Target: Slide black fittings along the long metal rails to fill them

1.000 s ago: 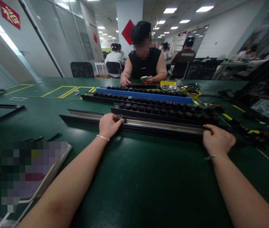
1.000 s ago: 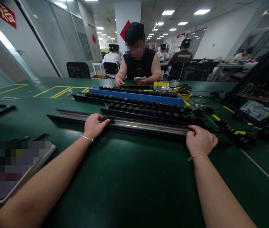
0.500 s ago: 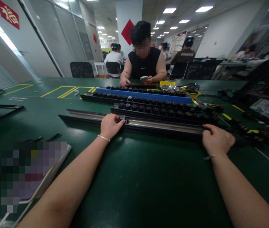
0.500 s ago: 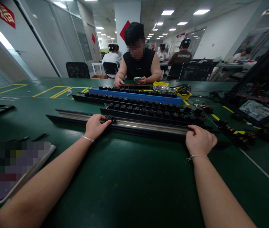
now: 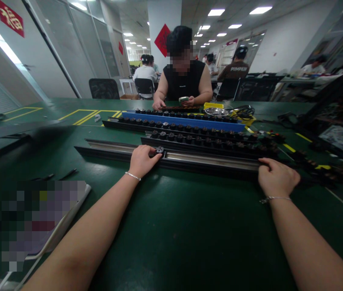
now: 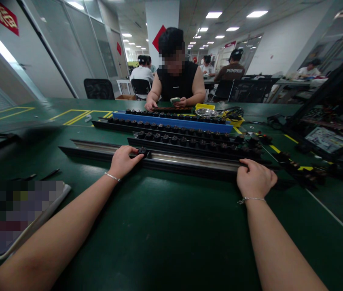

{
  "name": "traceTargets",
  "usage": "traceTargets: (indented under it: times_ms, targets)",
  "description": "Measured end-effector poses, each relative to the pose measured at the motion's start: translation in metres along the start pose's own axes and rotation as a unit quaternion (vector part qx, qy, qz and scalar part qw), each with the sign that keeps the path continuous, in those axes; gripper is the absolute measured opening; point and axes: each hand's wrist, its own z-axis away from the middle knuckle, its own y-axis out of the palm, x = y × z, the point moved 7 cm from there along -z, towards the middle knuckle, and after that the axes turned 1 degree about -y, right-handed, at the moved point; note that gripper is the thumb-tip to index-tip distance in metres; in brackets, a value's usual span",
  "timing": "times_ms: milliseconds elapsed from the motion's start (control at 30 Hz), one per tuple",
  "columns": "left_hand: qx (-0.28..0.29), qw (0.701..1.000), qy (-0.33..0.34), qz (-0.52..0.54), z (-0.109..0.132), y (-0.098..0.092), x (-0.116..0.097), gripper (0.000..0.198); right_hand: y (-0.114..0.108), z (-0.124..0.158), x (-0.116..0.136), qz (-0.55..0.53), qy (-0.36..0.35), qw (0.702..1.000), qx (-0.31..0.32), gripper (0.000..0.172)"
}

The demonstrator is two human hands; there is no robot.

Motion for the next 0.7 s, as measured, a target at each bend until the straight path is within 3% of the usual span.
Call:
traceTargets:
  times_ms: [500,700]
  targets:
    - [-0.002,0.996,0.091,0.004,0.002,0.000,-0.014,0.023,0.003,-0.001,-0.003,0.014,0.009,1.000,0.007,0.036]
    - [-0.003,0.995,0.097,0.003,0.002,0.000,-0.014,0.023,0.002,0.000,-0.002,0.012,0.010,1.000,0.001,0.036]
